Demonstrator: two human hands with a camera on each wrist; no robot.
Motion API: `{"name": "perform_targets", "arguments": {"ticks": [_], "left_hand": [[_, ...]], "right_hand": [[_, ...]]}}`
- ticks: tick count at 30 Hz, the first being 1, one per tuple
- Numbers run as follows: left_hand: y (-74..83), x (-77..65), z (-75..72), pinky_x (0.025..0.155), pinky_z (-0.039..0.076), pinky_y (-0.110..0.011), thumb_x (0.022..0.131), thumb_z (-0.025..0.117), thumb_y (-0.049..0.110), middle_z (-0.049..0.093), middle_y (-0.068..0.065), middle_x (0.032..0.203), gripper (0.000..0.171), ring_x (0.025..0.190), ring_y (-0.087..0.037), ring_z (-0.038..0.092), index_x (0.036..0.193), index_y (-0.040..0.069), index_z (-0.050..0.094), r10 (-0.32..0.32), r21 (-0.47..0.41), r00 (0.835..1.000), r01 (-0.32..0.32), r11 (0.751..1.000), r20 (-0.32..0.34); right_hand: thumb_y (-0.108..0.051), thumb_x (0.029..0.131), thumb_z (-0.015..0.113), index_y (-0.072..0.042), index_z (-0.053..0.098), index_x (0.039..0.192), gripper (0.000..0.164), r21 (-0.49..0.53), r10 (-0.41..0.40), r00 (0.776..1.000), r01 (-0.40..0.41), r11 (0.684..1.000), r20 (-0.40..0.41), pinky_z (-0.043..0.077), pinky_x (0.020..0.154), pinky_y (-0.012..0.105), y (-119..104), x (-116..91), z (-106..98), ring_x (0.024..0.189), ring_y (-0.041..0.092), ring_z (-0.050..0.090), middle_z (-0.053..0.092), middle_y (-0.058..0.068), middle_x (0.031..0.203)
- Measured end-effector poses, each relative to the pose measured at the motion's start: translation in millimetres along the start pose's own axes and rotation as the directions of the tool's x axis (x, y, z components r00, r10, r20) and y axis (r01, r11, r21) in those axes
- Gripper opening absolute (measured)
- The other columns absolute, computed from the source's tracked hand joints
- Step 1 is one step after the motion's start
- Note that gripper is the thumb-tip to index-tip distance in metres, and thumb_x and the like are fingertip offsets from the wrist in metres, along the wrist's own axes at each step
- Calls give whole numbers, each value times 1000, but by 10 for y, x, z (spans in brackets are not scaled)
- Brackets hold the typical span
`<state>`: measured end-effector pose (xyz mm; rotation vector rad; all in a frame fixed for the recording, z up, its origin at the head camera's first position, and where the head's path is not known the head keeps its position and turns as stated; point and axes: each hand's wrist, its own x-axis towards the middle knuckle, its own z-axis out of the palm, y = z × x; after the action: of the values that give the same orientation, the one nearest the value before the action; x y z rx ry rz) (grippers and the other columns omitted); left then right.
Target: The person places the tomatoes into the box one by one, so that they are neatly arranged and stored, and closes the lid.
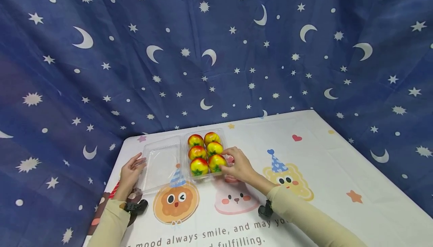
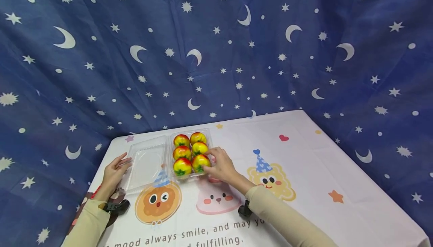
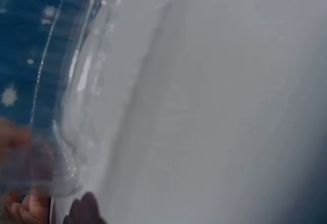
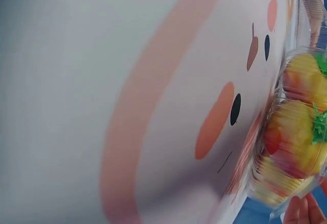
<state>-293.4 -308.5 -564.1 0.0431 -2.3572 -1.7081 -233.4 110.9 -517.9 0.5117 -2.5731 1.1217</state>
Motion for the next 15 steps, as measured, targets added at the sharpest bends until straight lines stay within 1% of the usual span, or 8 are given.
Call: {"name": "perform_targets", "arguments": {"ticks": [5,8,11,13,15], "left_hand": [[33,12,-23,69,45,-10,94,64,6,58,-29,131,54,84,13,56,145,1,47,-10,6,1000,10,1000,9],[41,12,-32,70,45,-10,94,64,5,60,-27,129,55,85,15,56,146,1,46,-19,2,1000,19,1000,19],[38,13,-45,72,46,-9,94,65,7,64,-19,127,57,87,16,56,147,1,44,-24,10,999,24,1000,34],[38,14,-50,72,47,-10,94,65,9,65,-15,126,58,87,16,57,147,2,43,-30,14,999,29,999,37],[41,18,-54,71,48,-11,95,65,9,64,-15,127,59,87,16,56,148,1,41,-30,27,998,29,999,48]], "right_hand": [[-20,77,80,-1,66,117,46,102,44,999,-42,994,-12,51,90,49,53,-10,-7,118,35,53,53,19,134],[-18,79,80,1,64,120,49,179,71,997,-69,981,-6,50,93,50,102,-7,13,120,39,53,49,24,137],[-17,81,78,2,62,123,48,250,89,996,-85,965,-5,50,93,51,132,9,26,118,42,55,49,25,136],[-18,83,77,2,62,123,46,286,111,994,-104,953,-8,50,92,50,143,23,30,114,43,59,51,24,134],[-18,86,75,0,63,124,44,320,143,990,-132,938,-11,52,90,49,143,31,21,110,43,61,53,22,132]]}}
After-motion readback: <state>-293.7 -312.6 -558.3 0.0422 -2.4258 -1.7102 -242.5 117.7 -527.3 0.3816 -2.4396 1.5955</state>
